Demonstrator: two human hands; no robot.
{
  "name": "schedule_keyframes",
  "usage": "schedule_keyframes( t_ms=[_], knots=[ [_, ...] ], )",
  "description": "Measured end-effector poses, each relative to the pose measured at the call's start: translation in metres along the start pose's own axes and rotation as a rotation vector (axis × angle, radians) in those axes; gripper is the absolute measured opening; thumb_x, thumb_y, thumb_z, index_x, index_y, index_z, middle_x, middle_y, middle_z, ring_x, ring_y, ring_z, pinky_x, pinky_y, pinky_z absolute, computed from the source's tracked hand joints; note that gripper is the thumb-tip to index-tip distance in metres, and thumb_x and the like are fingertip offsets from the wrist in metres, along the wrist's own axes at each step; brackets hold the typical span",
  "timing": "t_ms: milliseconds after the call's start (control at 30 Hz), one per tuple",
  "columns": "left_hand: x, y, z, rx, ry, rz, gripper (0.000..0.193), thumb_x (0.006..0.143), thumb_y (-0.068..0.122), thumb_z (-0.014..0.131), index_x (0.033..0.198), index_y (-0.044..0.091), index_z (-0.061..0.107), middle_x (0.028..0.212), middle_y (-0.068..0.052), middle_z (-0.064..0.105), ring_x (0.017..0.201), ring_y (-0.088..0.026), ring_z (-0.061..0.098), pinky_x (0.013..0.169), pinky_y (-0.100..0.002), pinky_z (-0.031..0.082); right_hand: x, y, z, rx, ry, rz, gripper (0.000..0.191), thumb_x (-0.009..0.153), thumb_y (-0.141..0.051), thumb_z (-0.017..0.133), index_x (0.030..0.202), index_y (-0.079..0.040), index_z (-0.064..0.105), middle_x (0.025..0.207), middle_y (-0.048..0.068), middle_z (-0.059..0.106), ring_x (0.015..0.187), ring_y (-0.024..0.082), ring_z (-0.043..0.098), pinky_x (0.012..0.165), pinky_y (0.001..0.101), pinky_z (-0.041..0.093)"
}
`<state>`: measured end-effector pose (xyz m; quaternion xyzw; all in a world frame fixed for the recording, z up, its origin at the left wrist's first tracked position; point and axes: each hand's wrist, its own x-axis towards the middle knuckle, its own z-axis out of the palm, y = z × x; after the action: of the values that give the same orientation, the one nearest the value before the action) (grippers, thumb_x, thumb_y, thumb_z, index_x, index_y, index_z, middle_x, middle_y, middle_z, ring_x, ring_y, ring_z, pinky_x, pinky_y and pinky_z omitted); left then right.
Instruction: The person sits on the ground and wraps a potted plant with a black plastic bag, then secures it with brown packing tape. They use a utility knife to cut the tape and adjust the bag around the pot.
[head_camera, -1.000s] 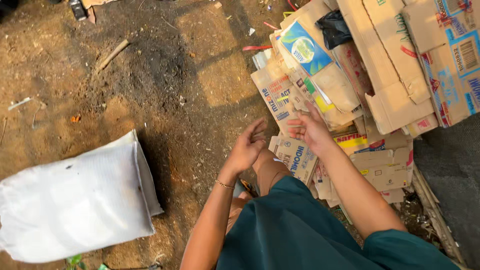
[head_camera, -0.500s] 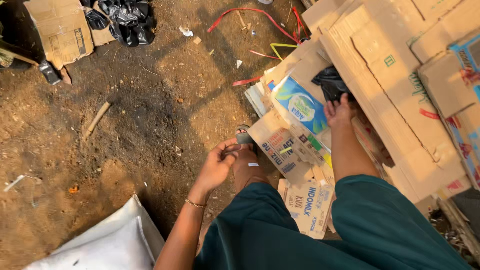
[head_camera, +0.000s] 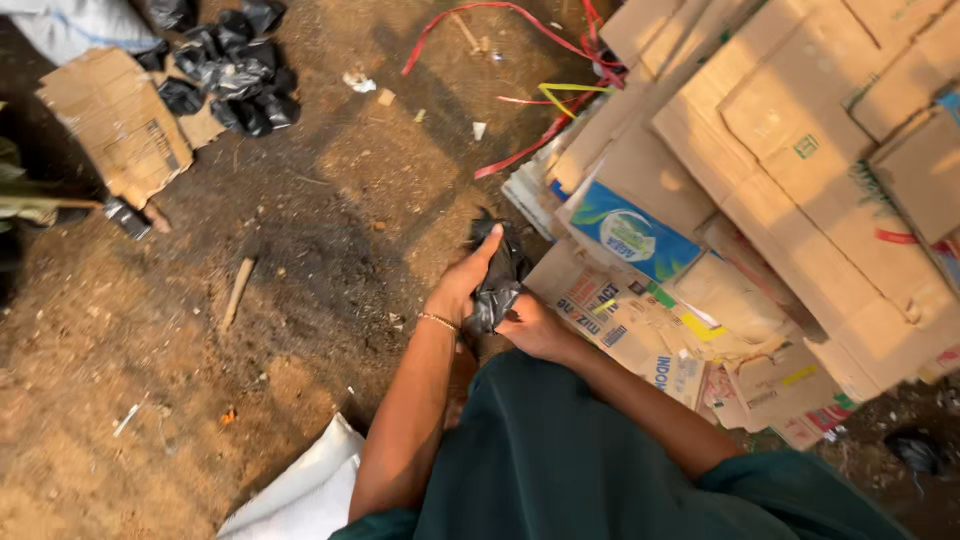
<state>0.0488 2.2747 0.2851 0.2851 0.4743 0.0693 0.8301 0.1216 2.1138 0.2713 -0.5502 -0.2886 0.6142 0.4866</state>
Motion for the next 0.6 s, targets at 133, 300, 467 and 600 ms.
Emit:
schedule_keyframes(
  t_ms=[133, 300, 467, 600],
  knots=[
    [-0.013, 0.041, -0.001, -0.270, -0.268, 0.161, 0.051, 0.095, 0.008, 0.061, 0.144, -0.003, 0.052, 0.132, -0.016, 0.065, 0.115, -0.026, 0.064, 0.098, -0.040, 0.056, 0.007, -0.019, -0.006, -0.004, 0.212, -0.147, 0.051, 0.084, 0.004, 0.046, 0.132, -0.006, 0.058, 0.105, 0.002, 0.065, 0.096, 0.010, 0.061, 0.087, 0.0254, 0.051],
    [-0.041, 0.120, 0.040, -0.153, -0.618, 0.261, 0.072, 0.084, -0.001, 0.059, 0.153, 0.011, 0.045, 0.152, -0.003, 0.056, 0.135, -0.011, 0.061, 0.099, -0.033, 0.055, -0.020, -0.044, -0.053, -0.064, 0.817, -0.187, 0.031, 0.087, 0.010, 0.046, 0.113, -0.001, 0.059, 0.099, 0.002, 0.063, 0.089, 0.011, 0.058, 0.079, 0.0259, 0.048],
    [-0.070, 0.091, 0.119, 0.342, -0.597, -0.058, 0.053, 0.098, 0.025, 0.061, 0.147, 0.016, 0.042, 0.138, -0.007, 0.057, 0.110, -0.017, 0.063, 0.086, -0.038, 0.059, -0.076, -0.054, -0.023, -0.009, 1.407, -0.643, 0.024, 0.099, 0.007, 0.051, 0.121, -0.001, 0.054, 0.103, 0.000, 0.054, 0.087, 0.005, 0.051, 0.076, 0.0218, 0.044],
    [-0.095, 0.016, 0.150, 0.358, -0.686, 0.021, 0.037, 0.095, 0.014, 0.075, 0.126, -0.004, 0.064, 0.120, -0.013, 0.070, 0.104, -0.022, 0.069, 0.088, -0.038, 0.058, -0.133, -0.036, 0.039, 0.060, 1.724, -0.589, 0.015, 0.105, 0.002, 0.056, 0.119, -0.003, 0.054, 0.098, 0.001, 0.059, 0.078, 0.005, 0.052, 0.067, 0.0233, 0.045]
  ],
)
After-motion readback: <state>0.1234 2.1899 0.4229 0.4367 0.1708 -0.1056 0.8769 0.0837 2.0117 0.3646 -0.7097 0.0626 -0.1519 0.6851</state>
